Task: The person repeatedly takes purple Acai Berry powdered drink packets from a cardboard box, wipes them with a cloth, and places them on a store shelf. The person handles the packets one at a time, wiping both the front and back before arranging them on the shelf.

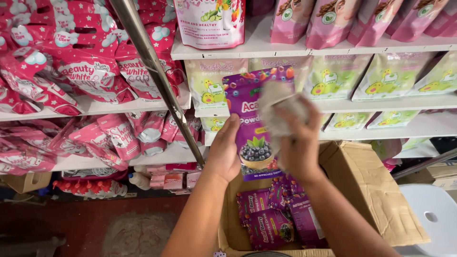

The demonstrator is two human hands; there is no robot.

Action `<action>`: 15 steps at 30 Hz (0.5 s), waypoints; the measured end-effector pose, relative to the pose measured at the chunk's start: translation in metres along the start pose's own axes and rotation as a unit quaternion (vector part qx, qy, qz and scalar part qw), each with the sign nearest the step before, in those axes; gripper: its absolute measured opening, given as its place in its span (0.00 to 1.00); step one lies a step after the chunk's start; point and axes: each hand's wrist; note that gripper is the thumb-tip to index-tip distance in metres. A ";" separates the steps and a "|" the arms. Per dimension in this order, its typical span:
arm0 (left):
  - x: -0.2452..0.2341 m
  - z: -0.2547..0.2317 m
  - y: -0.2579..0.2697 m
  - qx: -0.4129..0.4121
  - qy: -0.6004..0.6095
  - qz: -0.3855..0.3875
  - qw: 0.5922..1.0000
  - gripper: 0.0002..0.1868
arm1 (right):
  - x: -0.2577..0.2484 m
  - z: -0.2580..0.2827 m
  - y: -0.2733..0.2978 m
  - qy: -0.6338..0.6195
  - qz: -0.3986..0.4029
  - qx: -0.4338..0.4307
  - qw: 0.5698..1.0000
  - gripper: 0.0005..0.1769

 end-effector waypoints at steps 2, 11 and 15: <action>0.008 -0.011 0.010 0.001 -0.004 -0.027 1.000 0.29 | -0.011 -0.045 0.005 0.026 -0.033 0.046 0.998 0.31; 0.008 0.000 -0.007 0.001 -0.021 -0.021 1.000 0.29 | -0.005 -0.001 -0.034 0.052 -0.053 -0.010 0.997 0.31; -0.010 0.000 -0.018 0.036 0.023 0.060 0.997 0.23 | 0.005 0.049 -0.027 0.021 0.026 -0.064 0.997 0.32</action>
Point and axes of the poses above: each hand's wrist, its own y-axis away from the middle knuckle, its own x-axis out of the palm, z = x × y, and after that the axes turned 13 degrees about -x, right-handed
